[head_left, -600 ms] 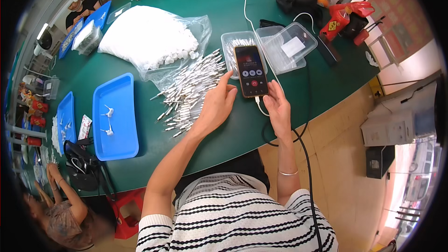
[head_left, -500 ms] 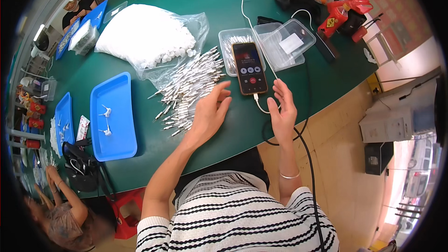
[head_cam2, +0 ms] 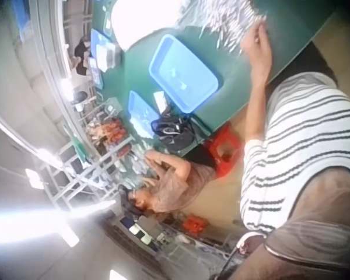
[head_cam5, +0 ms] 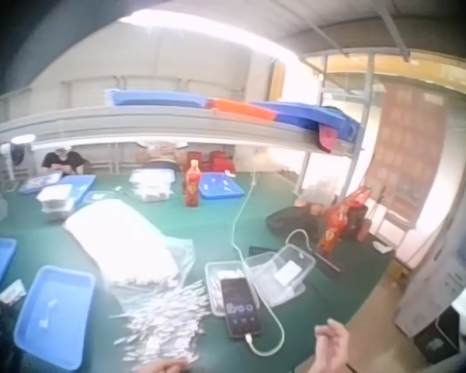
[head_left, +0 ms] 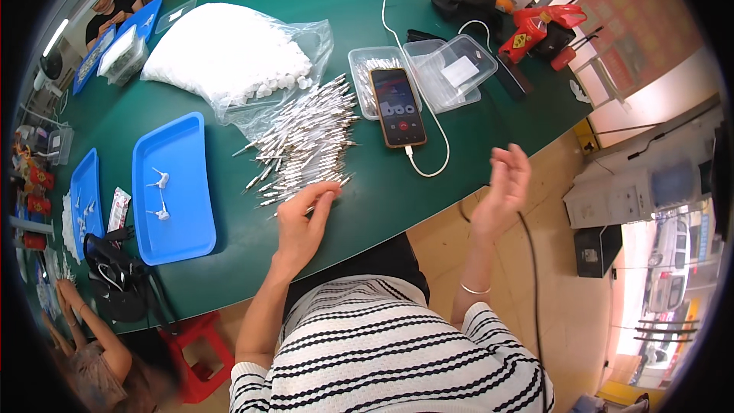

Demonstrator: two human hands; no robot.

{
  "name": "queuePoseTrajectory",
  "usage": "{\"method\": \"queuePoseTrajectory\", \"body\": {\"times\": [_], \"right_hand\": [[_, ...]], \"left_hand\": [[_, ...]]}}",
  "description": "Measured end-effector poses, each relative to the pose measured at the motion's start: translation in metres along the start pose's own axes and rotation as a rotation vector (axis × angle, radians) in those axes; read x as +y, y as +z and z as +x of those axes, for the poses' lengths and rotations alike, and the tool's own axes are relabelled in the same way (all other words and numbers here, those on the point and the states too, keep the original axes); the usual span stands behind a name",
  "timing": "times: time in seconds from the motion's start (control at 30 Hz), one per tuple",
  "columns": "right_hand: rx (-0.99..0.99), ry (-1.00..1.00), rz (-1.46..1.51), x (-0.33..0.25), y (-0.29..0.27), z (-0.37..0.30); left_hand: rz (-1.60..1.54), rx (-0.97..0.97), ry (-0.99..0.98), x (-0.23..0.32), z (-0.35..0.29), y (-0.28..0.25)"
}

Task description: The person sits at a green workbench and repeatedly assembles small white plastic caps onto silver metal rods. They pick up a rod, attach a cap, and place the finished unit into a blue tray.

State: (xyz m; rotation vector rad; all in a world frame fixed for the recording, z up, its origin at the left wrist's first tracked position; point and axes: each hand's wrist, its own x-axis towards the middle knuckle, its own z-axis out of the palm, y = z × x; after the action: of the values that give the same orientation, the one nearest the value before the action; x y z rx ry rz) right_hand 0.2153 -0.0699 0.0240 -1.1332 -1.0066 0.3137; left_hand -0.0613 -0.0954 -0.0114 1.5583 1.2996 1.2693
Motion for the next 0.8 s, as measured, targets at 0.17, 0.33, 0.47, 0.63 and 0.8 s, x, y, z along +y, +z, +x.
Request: {"method": "queuePoseTrajectory", "body": {"times": [0.17,0.33,0.47,0.63,0.8], "right_hand": [[-0.555,-0.079,-0.035,-0.001,0.087,-0.042],[-0.854,-0.174,-0.13,0.007,0.143,-0.045],[-0.926,-0.29,-0.164,0.0,0.164,-0.043],[-0.768,-0.291,-0.225,0.008,0.151,-0.024],[-0.653,-0.079,-0.203,0.012,0.133,-0.014]], "left_hand": [[-0.098,0.197,-0.048,-0.008,0.006,-0.036],[-0.01,0.347,-0.126,-0.017,0.015,-0.078],[0.144,0.369,-0.061,-0.027,0.029,-0.086],[0.307,0.358,0.033,-0.029,0.043,-0.083],[0.372,0.37,0.064,-0.042,0.055,-0.084]]}}
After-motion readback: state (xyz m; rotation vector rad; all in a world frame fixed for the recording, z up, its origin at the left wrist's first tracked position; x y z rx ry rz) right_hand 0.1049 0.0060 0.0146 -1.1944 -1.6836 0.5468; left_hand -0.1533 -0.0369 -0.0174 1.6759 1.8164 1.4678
